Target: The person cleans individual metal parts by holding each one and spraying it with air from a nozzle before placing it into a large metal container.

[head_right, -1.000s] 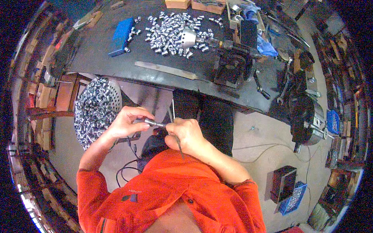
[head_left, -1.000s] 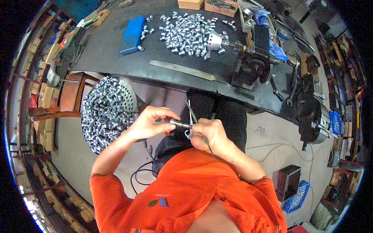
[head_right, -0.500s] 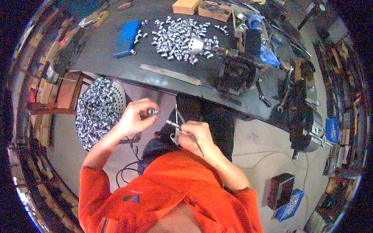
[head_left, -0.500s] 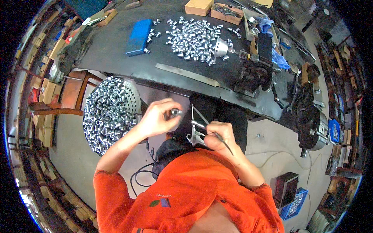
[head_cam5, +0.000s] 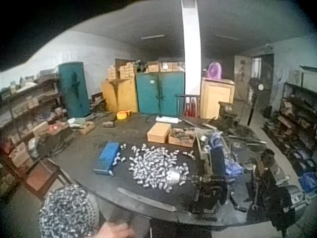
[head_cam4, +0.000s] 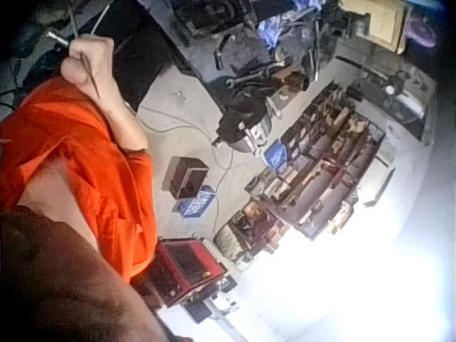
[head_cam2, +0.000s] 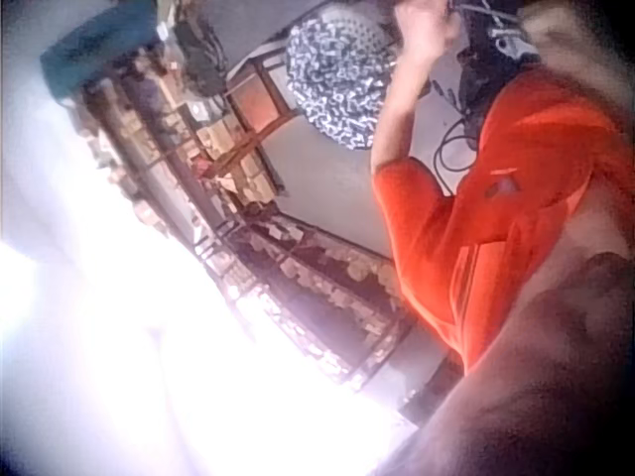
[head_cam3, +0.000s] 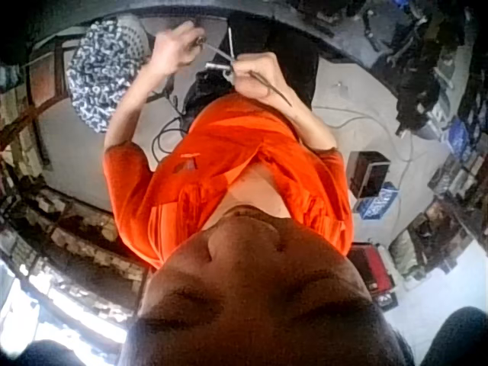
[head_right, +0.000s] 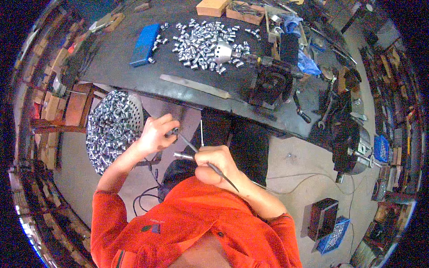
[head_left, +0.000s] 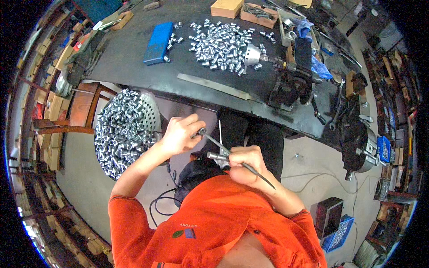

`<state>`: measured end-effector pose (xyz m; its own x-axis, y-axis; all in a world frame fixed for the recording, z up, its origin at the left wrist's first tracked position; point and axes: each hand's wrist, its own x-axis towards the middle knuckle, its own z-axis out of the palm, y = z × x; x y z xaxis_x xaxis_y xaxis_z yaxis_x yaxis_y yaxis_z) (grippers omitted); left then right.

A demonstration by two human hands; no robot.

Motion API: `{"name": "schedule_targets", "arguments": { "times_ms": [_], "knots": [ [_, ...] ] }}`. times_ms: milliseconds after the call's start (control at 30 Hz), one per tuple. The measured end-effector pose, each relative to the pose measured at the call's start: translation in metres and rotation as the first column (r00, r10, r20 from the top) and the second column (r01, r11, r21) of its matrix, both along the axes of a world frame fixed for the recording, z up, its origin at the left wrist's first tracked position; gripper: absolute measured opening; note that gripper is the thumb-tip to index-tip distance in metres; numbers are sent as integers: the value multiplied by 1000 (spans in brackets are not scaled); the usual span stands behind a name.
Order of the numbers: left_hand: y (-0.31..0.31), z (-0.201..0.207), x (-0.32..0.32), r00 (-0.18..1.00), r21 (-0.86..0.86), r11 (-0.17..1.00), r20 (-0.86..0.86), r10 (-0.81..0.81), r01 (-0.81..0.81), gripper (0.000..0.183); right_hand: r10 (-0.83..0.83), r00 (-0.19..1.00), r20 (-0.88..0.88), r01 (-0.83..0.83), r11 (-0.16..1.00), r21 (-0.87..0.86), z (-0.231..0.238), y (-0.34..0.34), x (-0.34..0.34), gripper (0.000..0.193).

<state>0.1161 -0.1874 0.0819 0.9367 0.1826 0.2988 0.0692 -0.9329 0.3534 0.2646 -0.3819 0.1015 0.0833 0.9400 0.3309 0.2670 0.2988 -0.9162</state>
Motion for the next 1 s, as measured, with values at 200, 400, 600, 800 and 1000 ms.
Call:
{"name": "schedule_targets", "arguments": {
  "times_ms": [200, 400, 600, 800, 1000],
  "knots": [
    [-10, -9, 20, 993, -62, 991, 24, -114, 115, 28, -70, 988, 136, 69, 998, 12, -36, 26, 1, 22],
    [23, -21, 66, 999, 71, 996, -10, -49, 49, 27, -287, 939, 189, 278, 958, 76, -24, 1, 21, 20],
    [104, 6, 154, 946, -119, 958, 165, 278, -260, 38, -348, 925, 151, 342, 938, 59, -18, -8, 30, 23],
    [129, 38, 109, 951, -228, 935, 85, 298, -272, 41, -341, 935, 97, 343, 939, -4, -23, -14, 26, 27],
    [149, 1, -47, 824, 138, 933, -439, 359, -332, 34, -336, 938, 88, 339, 940, -26, -39, -12, 21, 22]
  ]
}}
